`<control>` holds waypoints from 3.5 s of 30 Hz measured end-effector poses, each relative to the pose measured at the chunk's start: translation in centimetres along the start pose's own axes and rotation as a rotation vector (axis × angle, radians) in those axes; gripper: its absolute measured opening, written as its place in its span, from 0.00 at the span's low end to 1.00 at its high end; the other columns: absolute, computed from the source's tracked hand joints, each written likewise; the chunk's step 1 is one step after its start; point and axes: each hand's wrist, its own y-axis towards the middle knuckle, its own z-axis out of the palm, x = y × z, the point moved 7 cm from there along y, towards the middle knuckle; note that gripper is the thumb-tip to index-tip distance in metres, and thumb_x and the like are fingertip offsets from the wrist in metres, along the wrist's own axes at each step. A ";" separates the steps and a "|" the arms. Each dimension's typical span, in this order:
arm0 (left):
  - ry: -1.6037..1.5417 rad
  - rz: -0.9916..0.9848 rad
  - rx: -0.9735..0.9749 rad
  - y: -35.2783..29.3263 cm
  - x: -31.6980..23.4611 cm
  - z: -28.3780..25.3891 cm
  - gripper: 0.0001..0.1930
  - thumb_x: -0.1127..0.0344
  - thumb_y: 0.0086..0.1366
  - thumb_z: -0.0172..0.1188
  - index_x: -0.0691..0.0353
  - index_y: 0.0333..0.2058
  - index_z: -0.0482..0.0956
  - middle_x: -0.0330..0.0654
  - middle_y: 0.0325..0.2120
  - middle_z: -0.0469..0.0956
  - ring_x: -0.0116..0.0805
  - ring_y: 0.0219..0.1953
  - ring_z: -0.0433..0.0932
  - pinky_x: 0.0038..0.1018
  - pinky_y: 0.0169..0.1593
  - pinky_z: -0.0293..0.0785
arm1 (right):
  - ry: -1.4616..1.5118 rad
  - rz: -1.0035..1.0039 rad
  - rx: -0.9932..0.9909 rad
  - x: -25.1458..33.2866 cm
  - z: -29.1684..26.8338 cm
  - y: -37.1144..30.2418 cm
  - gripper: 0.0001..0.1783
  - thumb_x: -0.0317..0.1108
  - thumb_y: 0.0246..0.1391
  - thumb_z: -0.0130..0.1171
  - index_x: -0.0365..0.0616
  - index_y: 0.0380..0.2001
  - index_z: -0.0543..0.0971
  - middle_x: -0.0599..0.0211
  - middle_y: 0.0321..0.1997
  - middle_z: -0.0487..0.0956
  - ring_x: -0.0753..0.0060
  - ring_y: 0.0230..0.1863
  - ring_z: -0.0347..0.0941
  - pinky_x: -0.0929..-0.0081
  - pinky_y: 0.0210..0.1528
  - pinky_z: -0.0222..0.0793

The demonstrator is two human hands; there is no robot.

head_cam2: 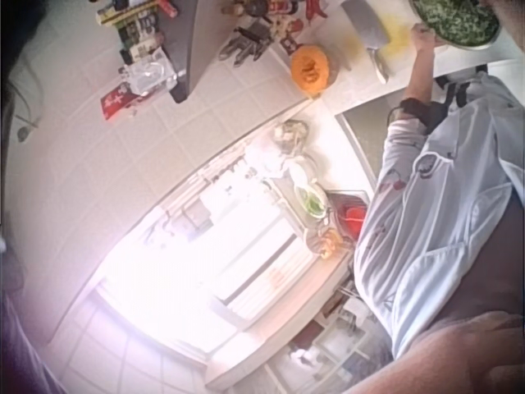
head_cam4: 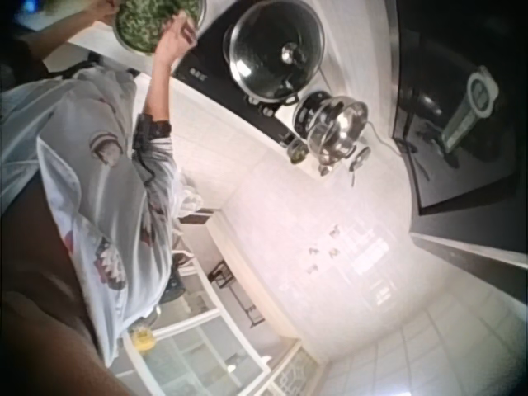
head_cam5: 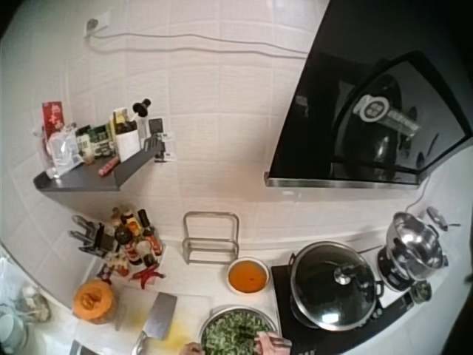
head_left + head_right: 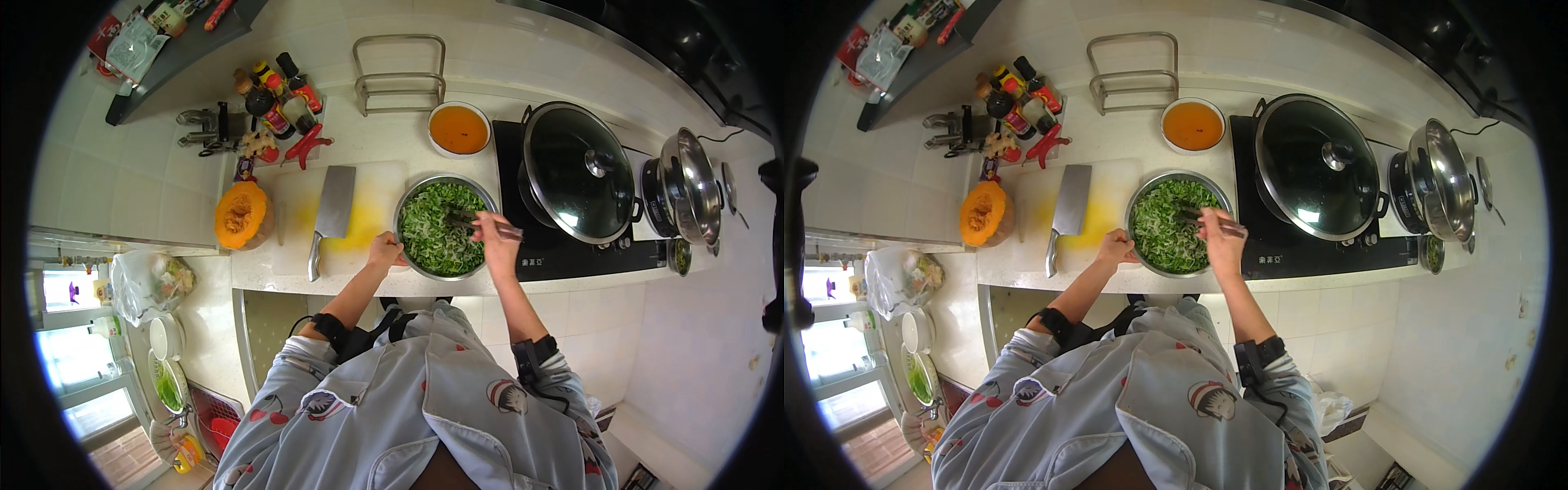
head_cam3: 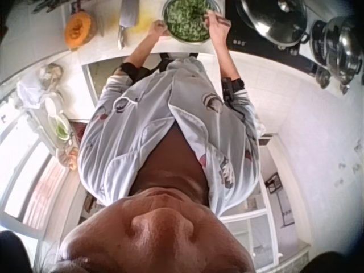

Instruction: The person mixes chopped green vegetables in a metal bowl using chopsticks, then adds seasonings from a container and a box, and continues mixing. The person retrieves a seasoning container from a drawer and returns it after use.

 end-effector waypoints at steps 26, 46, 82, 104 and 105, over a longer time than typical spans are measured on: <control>-0.093 -0.004 -0.074 -0.2 1.2 -0.1 0.10 0.80 0.58 0.54 0.65 0.22 0.64 0.49 0.17 0.72 0.42 0.18 0.78 0.36 0.20 0.82 | -0.533 -0.146 0.315 3.6 -1.4 6.8 0.11 0.34 0.54 0.58 0.35 0.31 0.81 0.64 0.28 0.81 0.79 0.27 0.74 0.81 0.30 0.69; -0.057 0.018 -0.083 -0.4 1.4 0.2 0.09 0.81 0.57 0.54 0.66 0.22 0.64 0.49 0.16 0.73 0.42 0.18 0.79 0.34 0.19 0.81 | -0.531 0.192 0.273 3.1 -2.9 1.2 0.12 0.36 0.54 0.58 0.35 0.31 0.81 0.67 0.23 0.79 0.81 0.19 0.70 0.83 0.24 0.68; -0.147 -0.044 -0.057 -1.4 1.7 0.7 0.07 0.80 0.59 0.52 0.66 0.24 0.64 0.51 0.21 0.73 0.44 0.21 0.79 0.38 0.23 0.82 | -0.443 -0.127 -0.100 8.0 -7.8 0.0 0.13 0.36 0.57 0.57 0.34 0.31 0.80 0.67 0.23 0.78 0.80 0.21 0.70 0.83 0.27 0.67; -0.099 -0.007 -0.053 -1.2 1.5 1.0 0.07 0.80 0.60 0.51 0.67 0.25 0.64 0.53 0.23 0.74 0.48 0.24 0.80 0.39 0.25 0.83 | 0.128 0.217 -0.156 -5.0 -6.6 -2.4 0.12 0.35 0.57 0.56 0.35 0.27 0.77 0.63 0.21 0.75 0.79 0.15 0.68 0.79 0.19 0.73; -0.087 -0.020 -0.047 -1.2 1.6 1.0 0.07 0.80 0.60 0.51 0.67 0.25 0.64 0.53 0.23 0.74 0.48 0.24 0.80 0.39 0.25 0.83 | 0.146 0.191 -0.173 -5.1 -6.7 -2.2 0.13 0.36 0.57 0.56 0.35 0.28 0.77 0.62 0.22 0.76 0.79 0.16 0.69 0.79 0.19 0.73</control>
